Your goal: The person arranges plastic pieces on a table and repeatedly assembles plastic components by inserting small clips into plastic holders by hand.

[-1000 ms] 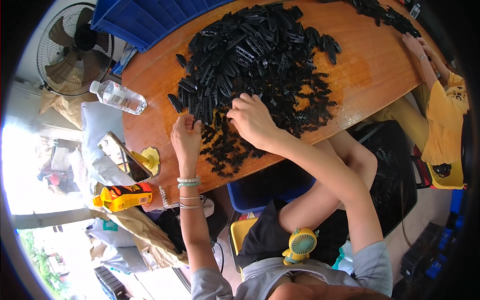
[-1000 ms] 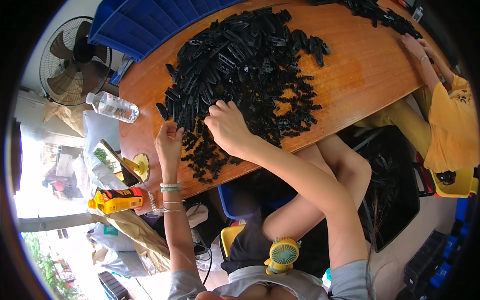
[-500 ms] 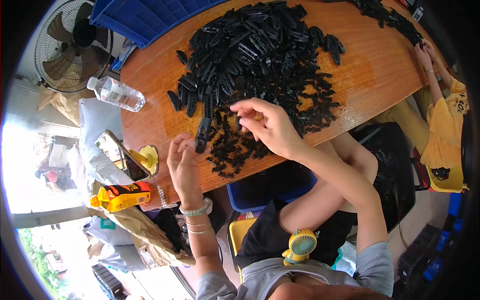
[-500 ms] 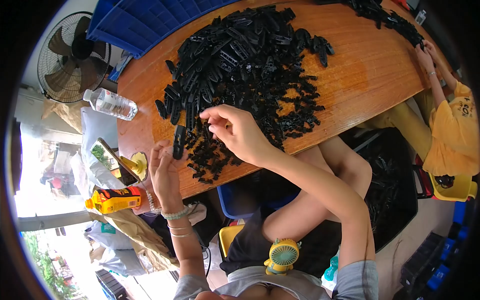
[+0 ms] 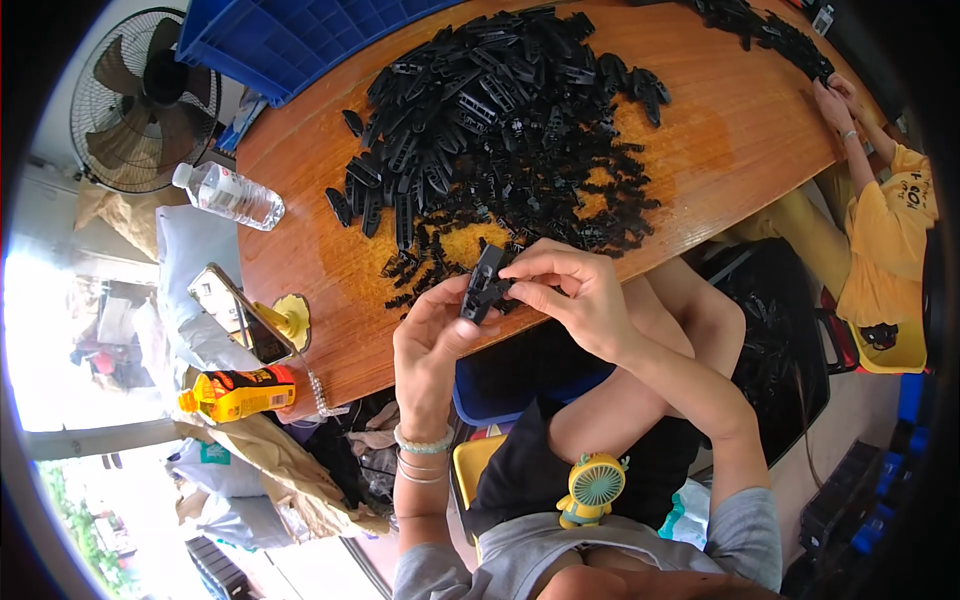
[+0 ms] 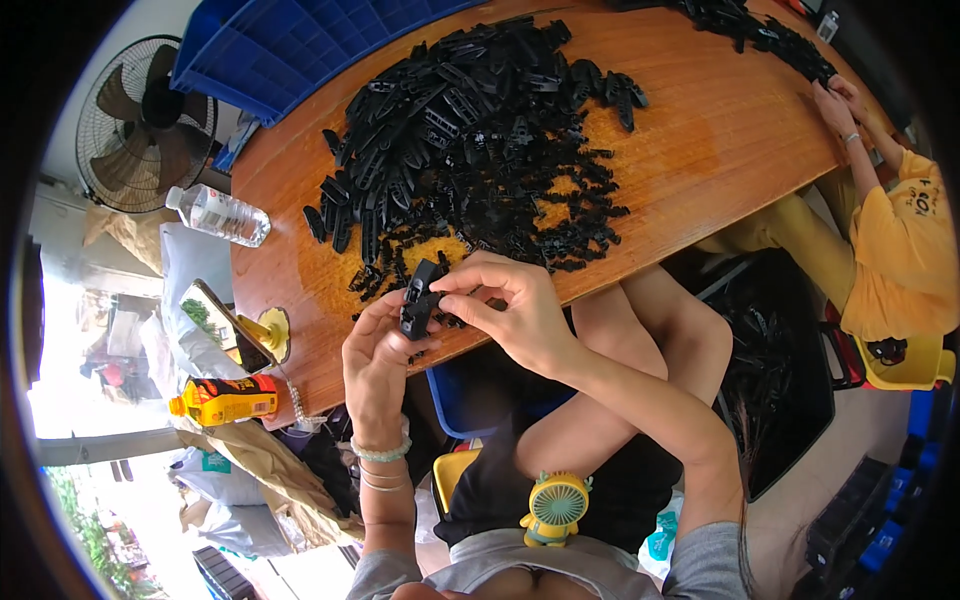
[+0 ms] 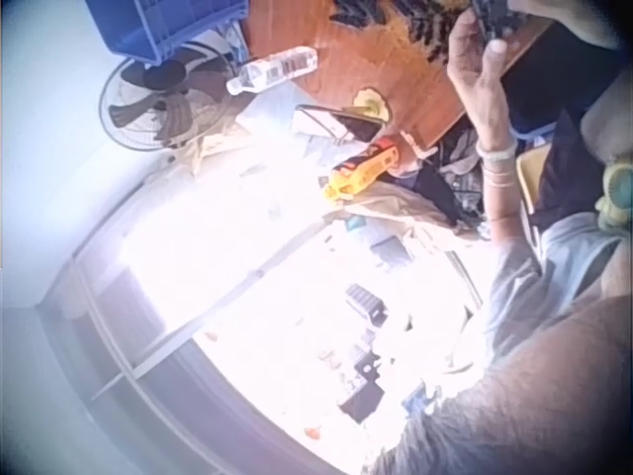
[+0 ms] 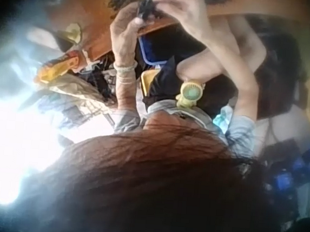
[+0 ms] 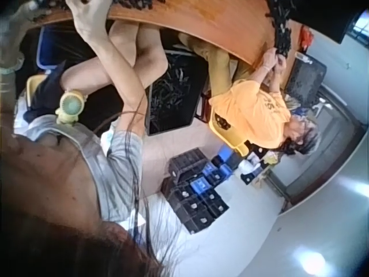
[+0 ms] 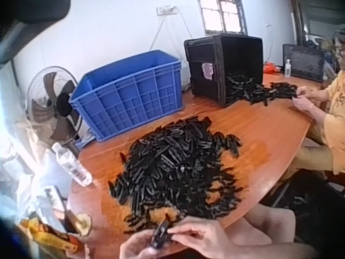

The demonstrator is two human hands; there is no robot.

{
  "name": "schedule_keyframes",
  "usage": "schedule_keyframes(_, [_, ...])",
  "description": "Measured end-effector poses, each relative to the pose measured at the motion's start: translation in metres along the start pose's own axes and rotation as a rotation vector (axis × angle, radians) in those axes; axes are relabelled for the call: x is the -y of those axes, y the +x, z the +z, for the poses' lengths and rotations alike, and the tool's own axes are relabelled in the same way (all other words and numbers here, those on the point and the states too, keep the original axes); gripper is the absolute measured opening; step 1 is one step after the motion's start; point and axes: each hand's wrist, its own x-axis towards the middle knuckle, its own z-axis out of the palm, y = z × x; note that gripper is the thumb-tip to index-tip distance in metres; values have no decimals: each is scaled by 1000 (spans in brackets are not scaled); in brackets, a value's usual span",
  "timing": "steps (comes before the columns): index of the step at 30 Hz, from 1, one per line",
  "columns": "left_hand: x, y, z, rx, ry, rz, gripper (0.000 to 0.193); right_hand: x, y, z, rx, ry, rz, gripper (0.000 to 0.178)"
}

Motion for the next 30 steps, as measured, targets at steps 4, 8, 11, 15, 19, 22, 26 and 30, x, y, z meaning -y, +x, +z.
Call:
schedule_keyframes(4, [1, -7, 8, -115, 307, 79, 41, 2, -5, 6, -106, -266, -208, 15])
schedule_keyframes(8, [-5, -10, 5, -63, 513, 134, 36, 5, -5, 6, -99, -514, -433, 15])
schedule_keyframes(11, [-12, -12, 0, -36, 523, 53, 29, 3, -4, 3, -93, -622, -508, 13])
schedule_keyframes(15, [-12, -15, 3, -5, 296, -3, 27, -1, -5, 5, -101, -742, -592, 14])
schedule_keyframes(19, [-7, -14, 3, -72, 231, -20, 22, -6, -8, 6, -47, -894, -696, 21])
schedule_keyframes(22, [-1, -16, 0, -86, 296, 2, 18, -7, -14, 13, -25, -595, -284, 25])
schedule_keyframes(26, [0, -20, -4, -46, 296, -31, 17, -10, -21, 8, 96, -503, -143, 27])
schedule_keyframes(30, [0, -10, -15, 91, 373, -2, 20, -11, -14, -6, 241, -468, -5, 20])
